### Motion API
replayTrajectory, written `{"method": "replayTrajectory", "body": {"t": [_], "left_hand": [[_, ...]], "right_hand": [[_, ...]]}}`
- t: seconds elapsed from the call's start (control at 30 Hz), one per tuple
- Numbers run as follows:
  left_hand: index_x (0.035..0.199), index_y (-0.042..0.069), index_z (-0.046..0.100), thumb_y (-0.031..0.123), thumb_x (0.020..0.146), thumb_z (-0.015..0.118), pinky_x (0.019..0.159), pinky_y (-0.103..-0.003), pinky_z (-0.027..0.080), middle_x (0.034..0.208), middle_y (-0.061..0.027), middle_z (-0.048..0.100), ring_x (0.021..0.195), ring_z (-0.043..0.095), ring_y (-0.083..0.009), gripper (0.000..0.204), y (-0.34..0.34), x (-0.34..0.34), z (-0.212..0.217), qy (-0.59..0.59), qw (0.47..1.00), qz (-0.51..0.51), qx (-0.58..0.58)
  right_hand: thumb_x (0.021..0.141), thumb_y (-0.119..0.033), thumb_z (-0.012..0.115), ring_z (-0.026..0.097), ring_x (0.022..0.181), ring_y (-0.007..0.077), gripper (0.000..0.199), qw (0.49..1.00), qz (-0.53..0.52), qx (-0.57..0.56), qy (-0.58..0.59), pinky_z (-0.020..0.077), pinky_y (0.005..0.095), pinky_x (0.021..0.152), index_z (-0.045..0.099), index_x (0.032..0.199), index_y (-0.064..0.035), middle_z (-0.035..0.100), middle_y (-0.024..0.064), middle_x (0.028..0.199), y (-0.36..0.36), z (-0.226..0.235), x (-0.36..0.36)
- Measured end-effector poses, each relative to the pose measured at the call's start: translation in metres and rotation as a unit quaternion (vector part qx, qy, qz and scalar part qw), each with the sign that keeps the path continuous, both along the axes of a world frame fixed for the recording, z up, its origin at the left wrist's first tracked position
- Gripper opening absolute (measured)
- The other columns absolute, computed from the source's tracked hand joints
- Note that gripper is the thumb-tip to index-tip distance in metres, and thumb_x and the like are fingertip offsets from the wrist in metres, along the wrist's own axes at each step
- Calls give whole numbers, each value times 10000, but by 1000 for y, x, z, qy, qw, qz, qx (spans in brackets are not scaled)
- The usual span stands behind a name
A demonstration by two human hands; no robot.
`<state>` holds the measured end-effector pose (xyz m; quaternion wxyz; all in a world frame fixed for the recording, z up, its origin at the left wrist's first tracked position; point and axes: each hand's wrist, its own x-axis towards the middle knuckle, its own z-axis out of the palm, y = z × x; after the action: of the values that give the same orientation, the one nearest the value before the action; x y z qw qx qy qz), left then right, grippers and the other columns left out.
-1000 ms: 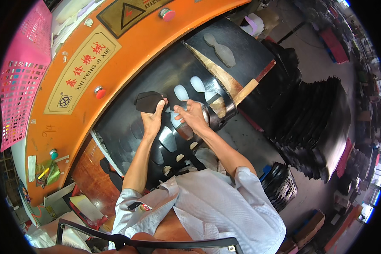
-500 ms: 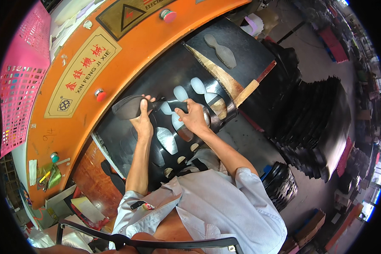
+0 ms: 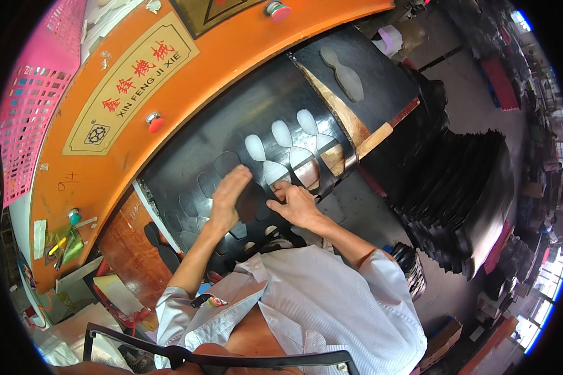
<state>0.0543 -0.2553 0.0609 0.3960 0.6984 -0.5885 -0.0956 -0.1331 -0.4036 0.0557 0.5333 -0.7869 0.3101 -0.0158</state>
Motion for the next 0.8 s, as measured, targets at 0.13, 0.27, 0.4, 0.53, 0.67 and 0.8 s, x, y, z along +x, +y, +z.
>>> {"method": "replayTrajectory", "body": {"t": [0.13,0.27,0.4,0.53,0.67,0.8], "left_hand": [[1420,-32,586,-137,754,610,1266,-500,338,1490,-215,567,1493,445,-362,674,9,0,-7,-47,989,-80,114],[1516,-40,475,3,785,717,1302,-496,272,1590,-223,457,1550,349,-363,772,12,18,1,-102,968,-162,164],[1584,-67,332,311,722,874,1331,-498,184,1664,-269,312,1591,239,-389,1086,12,25,11,-32,960,-210,185],[1597,-78,295,282,691,872,1336,-487,171,1669,-284,291,1598,216,-397,1133,14,22,14,-46,959,-209,185],[1555,-55,397,127,766,794,1318,-484,225,1640,-260,367,1573,292,-380,902,15,19,7,-62,965,-179,179],[1473,-17,535,-16,836,689,1254,-478,344,1519,-228,542,1467,469,-368,655,8,15,6,21,993,-90,72]], "right_hand": [[894,-92,758,573,730,122,182,997,44,50,28,468,347,641,664,917,62,674,105,779,1,-34,17],[948,14,695,480,662,22,55,941,-18,339,-12,379,238,561,682,913,-25,630,-54,765,-4,-37,19],[960,-16,722,602,719,17,40,917,-33,395,-55,463,195,602,694,958,-44,723,-8,849,-7,-28,19],[963,-26,710,667,771,44,31,909,-51,414,-17,526,199,666,688,971,-47,748,16,885,-9,-24,23],[1005,-100,671,683,848,60,68,896,-52,440,-32,542,227,735,695,992,-38,754,26,917,-13,-20,20],[1045,-179,647,687,853,84,183,914,-43,404,-4,534,238,755,703,1050,-5,769,60,948,-11,-17,17]]}}
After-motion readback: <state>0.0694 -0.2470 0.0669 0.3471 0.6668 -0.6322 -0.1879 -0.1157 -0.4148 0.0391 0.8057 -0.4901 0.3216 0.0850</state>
